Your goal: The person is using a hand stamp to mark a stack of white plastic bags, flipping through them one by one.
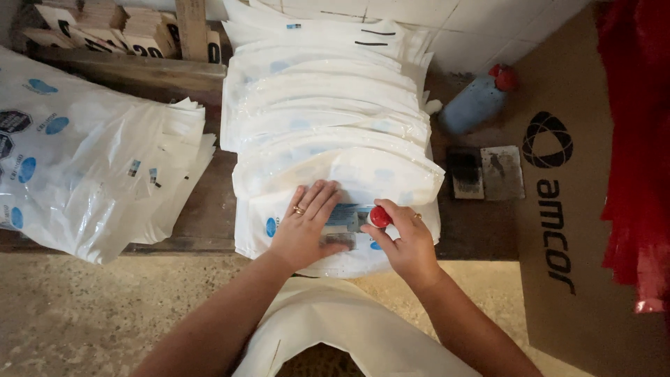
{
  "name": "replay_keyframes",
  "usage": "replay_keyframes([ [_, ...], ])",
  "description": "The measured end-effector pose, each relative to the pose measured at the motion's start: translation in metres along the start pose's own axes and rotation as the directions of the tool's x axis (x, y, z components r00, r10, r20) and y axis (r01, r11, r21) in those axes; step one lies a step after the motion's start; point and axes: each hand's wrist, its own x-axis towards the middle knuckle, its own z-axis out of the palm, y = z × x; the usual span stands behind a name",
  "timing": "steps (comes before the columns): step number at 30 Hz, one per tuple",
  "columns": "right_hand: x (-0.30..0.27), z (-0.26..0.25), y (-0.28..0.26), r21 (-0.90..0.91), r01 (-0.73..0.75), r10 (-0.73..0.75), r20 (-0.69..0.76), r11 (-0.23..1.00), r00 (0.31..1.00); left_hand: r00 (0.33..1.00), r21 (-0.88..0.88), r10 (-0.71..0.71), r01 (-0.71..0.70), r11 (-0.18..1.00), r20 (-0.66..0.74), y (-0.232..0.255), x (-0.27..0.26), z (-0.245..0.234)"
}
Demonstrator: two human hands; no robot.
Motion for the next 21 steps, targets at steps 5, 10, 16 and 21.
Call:
replay_keyframes([
  [5, 0.0, 0.003, -0.013, -0.066, 0.064, -0.065, -0.009, 0.996, 0.998, 1.0, -0.024, 0.0, -0.001, 1.0, -0.021, 0.0, -0.001, -0.003],
  [10, -0.002, 0.01, -0.022, -0.089, 0.111, -0.115, -0.041, 0.99, 0.992, 1.0, -0.056, 0.014, -0.015, 0.998, -0.024, -0.003, -0.001, -0.002],
  [16, -0.007, 0.007, -0.017, -0.084, -0.027, 0.025, -0.021, 0.996, 0.999, 0.999, -0.05, 0.029, -0.027, 0.998, 0.033, -0.003, -0.004, -0.006],
  [21, 0.017, -0.026, -0.021, 0.238, -0.422, 0.456, -0.108, 0.875, 0.884, 0.973, -0.173, 0.229, -0.227, 0.958, -0.008, -0.006, -0.014, 0.002],
])
